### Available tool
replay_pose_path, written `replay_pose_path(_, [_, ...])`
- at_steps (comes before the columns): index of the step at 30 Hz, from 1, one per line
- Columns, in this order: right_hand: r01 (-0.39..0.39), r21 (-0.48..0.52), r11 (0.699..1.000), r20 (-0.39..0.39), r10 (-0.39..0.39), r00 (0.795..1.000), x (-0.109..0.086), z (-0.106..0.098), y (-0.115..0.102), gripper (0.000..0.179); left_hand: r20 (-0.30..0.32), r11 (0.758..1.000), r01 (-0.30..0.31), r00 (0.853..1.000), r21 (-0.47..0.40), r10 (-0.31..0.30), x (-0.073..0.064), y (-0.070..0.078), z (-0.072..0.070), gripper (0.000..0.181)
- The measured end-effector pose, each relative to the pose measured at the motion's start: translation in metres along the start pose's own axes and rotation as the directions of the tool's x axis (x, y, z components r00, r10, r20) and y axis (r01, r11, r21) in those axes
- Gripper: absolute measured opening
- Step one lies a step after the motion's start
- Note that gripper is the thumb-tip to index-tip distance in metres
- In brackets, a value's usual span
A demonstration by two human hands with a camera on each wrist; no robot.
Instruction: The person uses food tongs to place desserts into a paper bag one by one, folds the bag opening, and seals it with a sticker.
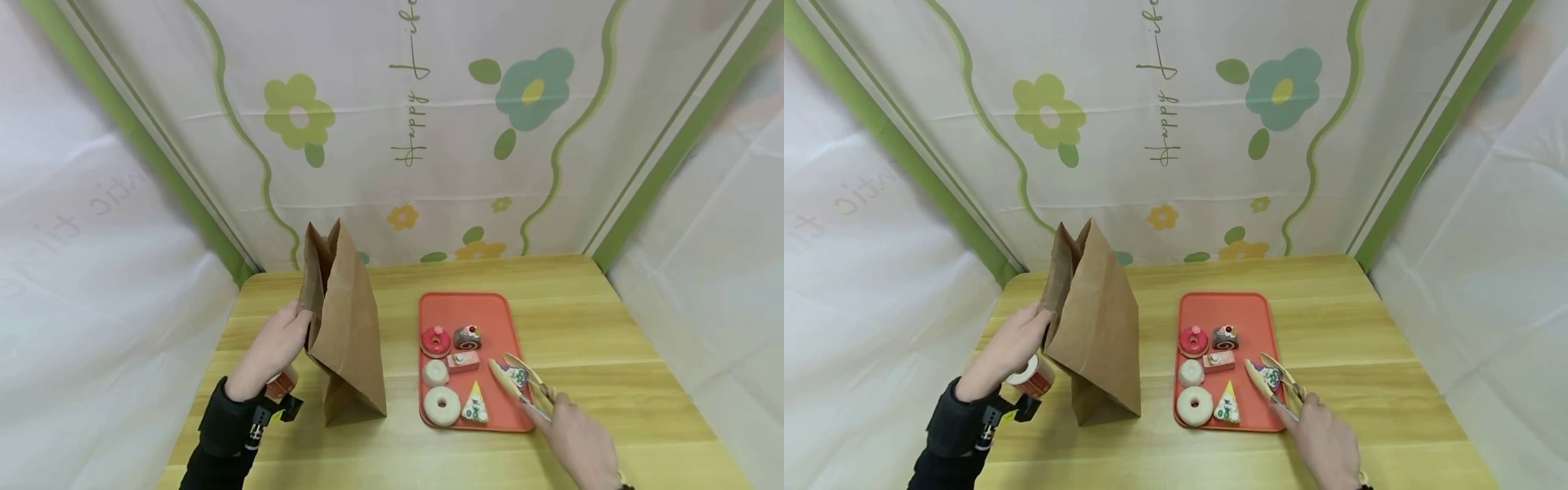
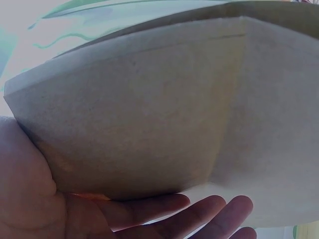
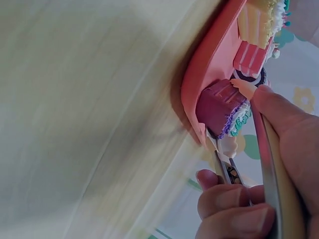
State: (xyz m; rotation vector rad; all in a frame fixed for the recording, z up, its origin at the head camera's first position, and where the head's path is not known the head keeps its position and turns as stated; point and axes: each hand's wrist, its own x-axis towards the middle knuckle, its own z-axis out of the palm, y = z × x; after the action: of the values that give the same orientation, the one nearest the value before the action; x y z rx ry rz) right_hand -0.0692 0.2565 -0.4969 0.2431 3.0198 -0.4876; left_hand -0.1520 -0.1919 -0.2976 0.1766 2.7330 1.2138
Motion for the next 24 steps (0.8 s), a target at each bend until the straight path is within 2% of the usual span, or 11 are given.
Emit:
replay_pose_path(3, [-0.002,-0.004,1.000,-0.018,0.002,1.000,0.0024,-0.0003,-0.0016,0.082,0.001,1.000,0.000,1.000,0.006,0.000,-0.0008,0.0010,-0.0007,0.046])
replay_pose_path(9, [-0.020,0.001,1.000,0.020,0.019,1.000,0.0057,0.0013,-0.0045,0.085,0.003,1.000,0.007,1.000,-0.007,-0.007,-0.0013,0.0023,-0.0008,0.047])
replay_pose_path(18, [-0.010,0.003,1.000,-0.006,0.010,1.000,0.0042,-0.0012,0.0004,0.089,0.000,1.000,0.009,1.000,0.008,-0.009,-0.0010,0.0032,-0.0014,0.047])
replay_pose_path(24, [-0.005,-0.020,1.000,0.028,0.005,1.000,0.0014,-0.0022,0.0023,0.087,0.003,1.000,0.016,1.000,-0.005,-0.016,-0.0027,0.0044,-0.0022,0.045])
